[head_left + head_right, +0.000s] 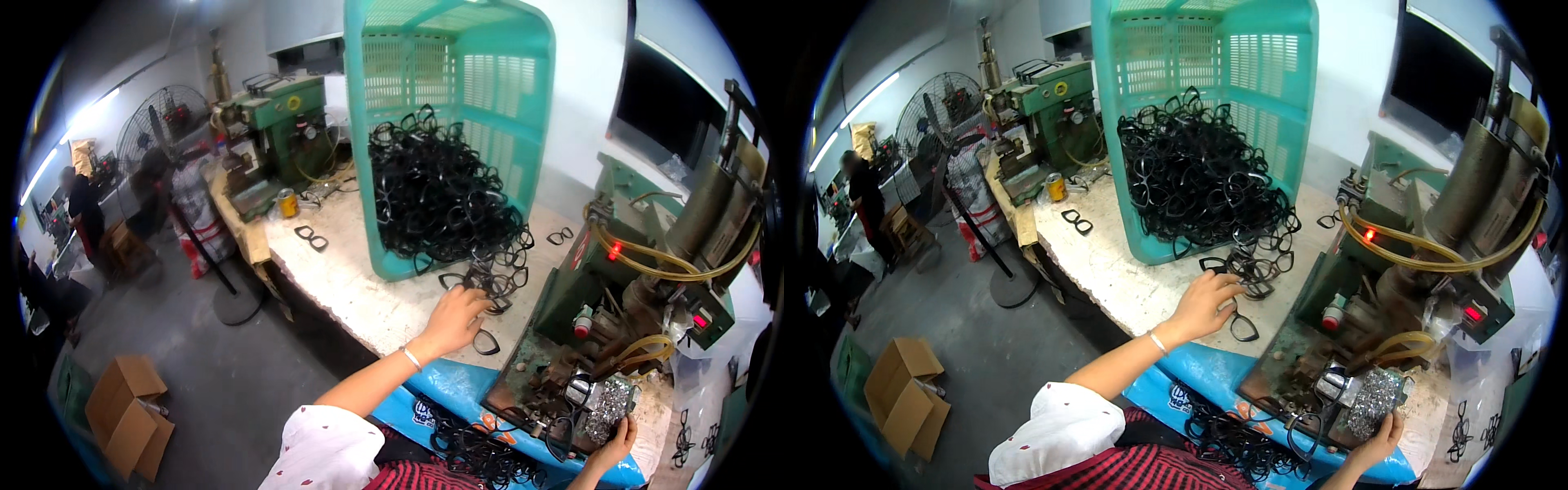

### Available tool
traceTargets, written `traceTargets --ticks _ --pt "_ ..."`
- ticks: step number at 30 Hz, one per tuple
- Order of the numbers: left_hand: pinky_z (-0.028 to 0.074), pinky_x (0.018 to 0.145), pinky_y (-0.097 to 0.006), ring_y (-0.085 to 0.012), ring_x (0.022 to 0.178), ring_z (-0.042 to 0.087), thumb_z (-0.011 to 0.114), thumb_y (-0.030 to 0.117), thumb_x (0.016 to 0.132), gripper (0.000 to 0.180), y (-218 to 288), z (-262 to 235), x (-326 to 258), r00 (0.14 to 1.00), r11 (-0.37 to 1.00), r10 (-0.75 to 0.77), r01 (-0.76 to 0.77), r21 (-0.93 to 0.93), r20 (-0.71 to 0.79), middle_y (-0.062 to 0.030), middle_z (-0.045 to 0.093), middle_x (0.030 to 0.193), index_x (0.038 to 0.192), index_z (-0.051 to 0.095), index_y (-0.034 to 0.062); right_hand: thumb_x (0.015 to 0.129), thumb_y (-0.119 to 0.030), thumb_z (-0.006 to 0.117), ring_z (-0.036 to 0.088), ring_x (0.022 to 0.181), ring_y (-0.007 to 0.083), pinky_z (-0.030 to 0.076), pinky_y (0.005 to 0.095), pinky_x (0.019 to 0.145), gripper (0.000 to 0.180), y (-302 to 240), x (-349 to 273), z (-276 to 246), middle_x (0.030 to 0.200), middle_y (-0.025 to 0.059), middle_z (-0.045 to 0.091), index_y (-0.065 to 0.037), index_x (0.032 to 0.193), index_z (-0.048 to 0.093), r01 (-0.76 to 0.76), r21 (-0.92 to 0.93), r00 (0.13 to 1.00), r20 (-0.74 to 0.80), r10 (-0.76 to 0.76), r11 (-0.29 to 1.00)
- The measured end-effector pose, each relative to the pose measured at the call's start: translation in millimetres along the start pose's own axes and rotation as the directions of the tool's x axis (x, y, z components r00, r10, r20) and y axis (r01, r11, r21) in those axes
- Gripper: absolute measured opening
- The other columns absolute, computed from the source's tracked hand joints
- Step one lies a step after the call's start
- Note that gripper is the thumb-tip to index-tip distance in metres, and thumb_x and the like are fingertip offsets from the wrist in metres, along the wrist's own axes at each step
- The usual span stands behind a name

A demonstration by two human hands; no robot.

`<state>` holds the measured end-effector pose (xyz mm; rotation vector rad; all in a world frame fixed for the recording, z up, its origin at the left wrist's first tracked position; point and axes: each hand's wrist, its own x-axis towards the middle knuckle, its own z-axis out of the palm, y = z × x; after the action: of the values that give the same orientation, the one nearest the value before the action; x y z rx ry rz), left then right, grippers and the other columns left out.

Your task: The person repeatedly picks up black eyeglass frames and small metal components, places them into a press machine, and removes the assembled frames. The person handles the frames one at a time, placing finished units into a green basket.

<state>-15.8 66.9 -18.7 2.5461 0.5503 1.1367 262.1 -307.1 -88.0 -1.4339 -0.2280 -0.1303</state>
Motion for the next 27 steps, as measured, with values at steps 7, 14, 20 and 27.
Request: traceTargets --ticks 7,14,20,27 --pt "0.042 0.102 -0.046 -0.0357 0.111 0.053 0.062 0.003 0.073 0.019 -59 94 -7 0.976 0.966 -0.022 -0.035 0.258 0.216 -0.0171 0.058 0.131 0.091 0.069 0.0040 0.093 -0.003 0.064 0.060 0.099 0.0143 0.048 0.0268 0.090 0.016 -11 6 58 0.103 0.0060 0.067 0.002 0.108 0.067 0.129 -0.103 0.985 0.128 -0.115 0.986" --pt "0.046 0.092 -0.041 -0.0307 0.101 0.061 0.074 0.007 0.073 0.015 -36 35 -19 0.980 0.978 -0.185 0.175 -0.110 -0.080 -0.0128 0.069 0.107 0.088 0.072 0.0054 0.088 0.003 0.065 0.060 0.089 0.0127 0.048 0.0248 0.082 0.011 -32 -39 -13 0.095 0.0042 0.065 0.003 0.099 0.067 0.218 -0.316 0.974 0.134 -0.184 0.923" --pt "0.046 0.060 -0.025 -0.0139 0.069 0.061 0.054 0.017 0.100 0.018 -2 34 0 0.776 0.153 -0.503 0.514 -0.844 0.381 -0.0093 0.066 0.083 0.093 0.060 0.0014 0.080 0.002 0.069 0.065 0.088 0.0207 0.050 0.0303 0.082 0.013 -100 -47 52 0.093 0.0106 0.070 0.002 0.093 0.070 0.306 -0.258 0.917 0.337 -0.212 0.916" --pt "0.048 0.060 -0.027 -0.0198 0.067 0.060 0.042 0.027 0.105 0.030 38 65 -23 0.723 -0.291 -0.423 0.463 -0.837 0.547 -0.0171 0.066 0.084 0.093 0.056 0.0035 0.081 0.001 0.069 0.065 0.088 0.0119 0.050 0.0258 0.082 0.042 -109 -45 122 0.097 0.0076 0.069 0.002 0.121 0.056 0.184 0.017 0.900 0.399 -0.176 0.983"
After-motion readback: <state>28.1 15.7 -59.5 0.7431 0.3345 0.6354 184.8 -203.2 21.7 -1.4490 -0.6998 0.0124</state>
